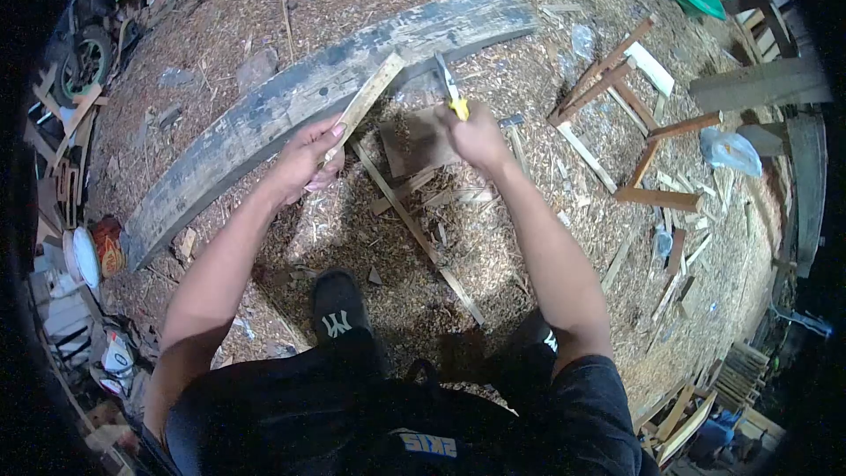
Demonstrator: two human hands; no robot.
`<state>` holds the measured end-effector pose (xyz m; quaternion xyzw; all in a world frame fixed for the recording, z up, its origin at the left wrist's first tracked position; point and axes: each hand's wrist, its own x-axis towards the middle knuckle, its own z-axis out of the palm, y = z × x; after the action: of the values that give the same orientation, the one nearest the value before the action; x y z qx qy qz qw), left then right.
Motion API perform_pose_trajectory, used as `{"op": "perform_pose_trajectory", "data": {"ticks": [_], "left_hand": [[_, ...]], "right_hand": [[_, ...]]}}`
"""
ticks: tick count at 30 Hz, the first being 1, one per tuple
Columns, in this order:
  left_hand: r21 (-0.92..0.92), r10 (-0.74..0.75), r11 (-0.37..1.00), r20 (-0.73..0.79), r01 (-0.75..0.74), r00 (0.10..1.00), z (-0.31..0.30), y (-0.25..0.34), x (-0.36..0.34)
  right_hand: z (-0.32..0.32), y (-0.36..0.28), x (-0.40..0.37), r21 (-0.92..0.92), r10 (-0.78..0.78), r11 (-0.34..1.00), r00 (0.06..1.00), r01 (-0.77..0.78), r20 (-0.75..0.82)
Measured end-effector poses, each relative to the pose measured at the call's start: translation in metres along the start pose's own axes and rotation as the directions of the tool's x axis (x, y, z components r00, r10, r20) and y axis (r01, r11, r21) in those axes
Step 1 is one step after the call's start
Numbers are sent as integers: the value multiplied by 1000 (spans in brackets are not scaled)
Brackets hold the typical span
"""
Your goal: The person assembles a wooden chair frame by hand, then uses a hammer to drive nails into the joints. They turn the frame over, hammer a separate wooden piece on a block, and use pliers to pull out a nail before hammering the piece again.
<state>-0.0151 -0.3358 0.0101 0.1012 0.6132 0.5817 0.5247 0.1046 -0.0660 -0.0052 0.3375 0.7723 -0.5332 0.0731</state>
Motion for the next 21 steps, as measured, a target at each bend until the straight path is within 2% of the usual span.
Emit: {"op": "perform_pose_trajectory", "data": {"ticks": [2, 4, 5, 7, 8, 10, 11, 14, 15, 18, 19, 21], "left_hand": [[-5, -54, 999, -43, 54, 998, -1, -2, -2], [58, -88, 994, -106, 94, 990, -1, -6, -2], [-37, -75, 997, -21, 74, 997, -10, -12, 4], [-76, -60, 995, -15, 59, 998, -7, -9, 2], [-117, -61, 991, -8, 60, 998, -7, -8, 3], [-109, -84, 991, -16, 82, 996, -4, -3, 0], [-84, -116, 990, -23, 114, 993, -3, 0, -2], [-40, -157, 987, -18, 157, 987, -7, -1, -3], [-36, -156, 987, -19, 155, 988, -9, -2, -3], [-28, -155, 988, -28, 154, 987, -11, -3, -2], [-27, -149, 989, -40, 148, 988, -12, -3, -2], [-54, -134, 990, -30, 133, 990, -14, -5, 0]], "right_hand": [[-8, -27, 20, -137, -58, 989, 996, 47, -73], [-9, -13, 80, -133, -205, 973, 972, 190, -112], [-17, -30, 94, -142, -227, 967, 967, 210, -119], [-25, -49, 112, -498, -157, 863, 982, 83, -108], [-26, -54, 119, -499, -160, 863, 981, 85, -109], [-22, -62, 115, -598, -69, 796, 968, -93, -242], [-24, -67, 106, -634, -55, 768, 976, -94, -211], [-34, -47, 121, -713, -101, 701, 988, -12, -116], [-35, -42, 123, -730, -156, 684, 980, 15, -126], [-44, -27, 125, -689, -210, 720, 972, 80, -107], [-43, -20, 125, -691, -284, 715, 948, 109, -144], [-46, -16, 119, -636, -259, 763, 956, 116, -136]]}}
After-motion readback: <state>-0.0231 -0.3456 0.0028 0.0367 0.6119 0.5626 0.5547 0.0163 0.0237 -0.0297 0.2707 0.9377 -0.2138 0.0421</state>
